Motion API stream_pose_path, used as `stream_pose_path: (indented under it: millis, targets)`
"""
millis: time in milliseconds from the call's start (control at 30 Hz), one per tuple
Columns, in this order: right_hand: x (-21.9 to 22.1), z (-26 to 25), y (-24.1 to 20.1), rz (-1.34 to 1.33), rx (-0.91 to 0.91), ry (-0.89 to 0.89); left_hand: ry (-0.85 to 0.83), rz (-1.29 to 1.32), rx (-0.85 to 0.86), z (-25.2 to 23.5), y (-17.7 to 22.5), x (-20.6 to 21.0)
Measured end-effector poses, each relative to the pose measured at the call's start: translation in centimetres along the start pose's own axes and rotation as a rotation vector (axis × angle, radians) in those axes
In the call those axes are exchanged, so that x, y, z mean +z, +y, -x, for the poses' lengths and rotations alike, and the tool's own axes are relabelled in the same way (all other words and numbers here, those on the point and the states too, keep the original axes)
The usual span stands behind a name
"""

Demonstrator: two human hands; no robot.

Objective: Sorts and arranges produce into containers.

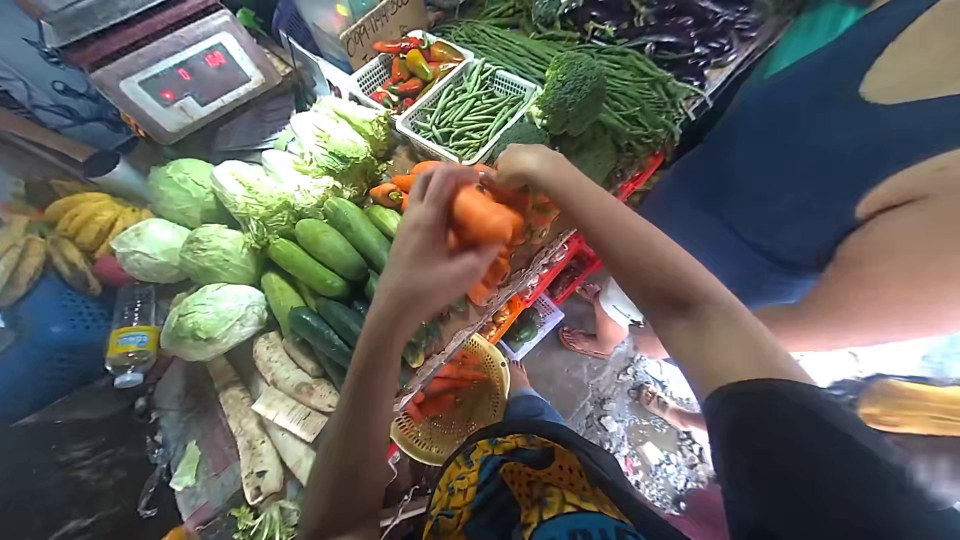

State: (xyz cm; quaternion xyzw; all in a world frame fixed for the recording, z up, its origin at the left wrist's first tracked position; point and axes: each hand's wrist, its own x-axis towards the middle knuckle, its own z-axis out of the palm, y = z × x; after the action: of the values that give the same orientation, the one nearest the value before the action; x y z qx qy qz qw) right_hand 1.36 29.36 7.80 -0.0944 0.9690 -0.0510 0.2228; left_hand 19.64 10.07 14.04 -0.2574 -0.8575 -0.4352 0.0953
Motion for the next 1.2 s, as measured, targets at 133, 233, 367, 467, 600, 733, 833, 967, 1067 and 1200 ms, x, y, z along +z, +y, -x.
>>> stream_pose_path:
  millis: [133, 233, 367, 467, 600, 733, 833, 967, 1067, 1200]
  targets:
    - [-0.7, -1.0, 1.5, -0.07, -0.044, -0.023, -0.095, 0.09, -0.113, -7.2, -3.4, 1.3]
    - [-0.7, -2.4, 3.5, -0.14, -0.16, 0.053, -0.128, 0.336, -0.226, -9.7, -6.0, 3.0]
    - [-2.0, 1.0, 2.5, -0.744, -0.07, 0.16, -0.079, 0.257, -0.272, -10.6, -7.4, 5.2]
    - [-2.9, 4.0, 1.1, -1.171, -0.128, -0.166, -0.147, 0.129, -0.164, -10.5, -7.7, 6.1]
    - [-2.9, 4.2, 1.2, -1.322, -0.236, -0.311, -0.265, 0.18, -0.074, -9.8, -8.5, 4.9]
    - [-2.4, 3.8, 1.2, -1.298, -0.303, -0.324, -0.292, 0.179, -0.017, -9.2, -9.2, 3.5]
    - [-2.8, 3.9, 0.5, -1.232, -0.235, -0.181, -0.282, 0.052, 0.021, -9.3, -9.0, 2.5]
    - [-2.2, 3.6, 0.3, -1.397, -0.092, 0.432, -0.088, -0.138, -0.036, -9.2, -9.7, 2.6]
    - [0.3, 4.9, 0.6, -1.41, -0.121, 0.834, 0.03, -0.147, -0.098, -7.7, -13.0, 3.4]
    - [6.8, 5.3, 0.9, -1.263, -0.145, 1.076, 0.065, -0.072, -0.023, -5.3, -16.3, 5.4]
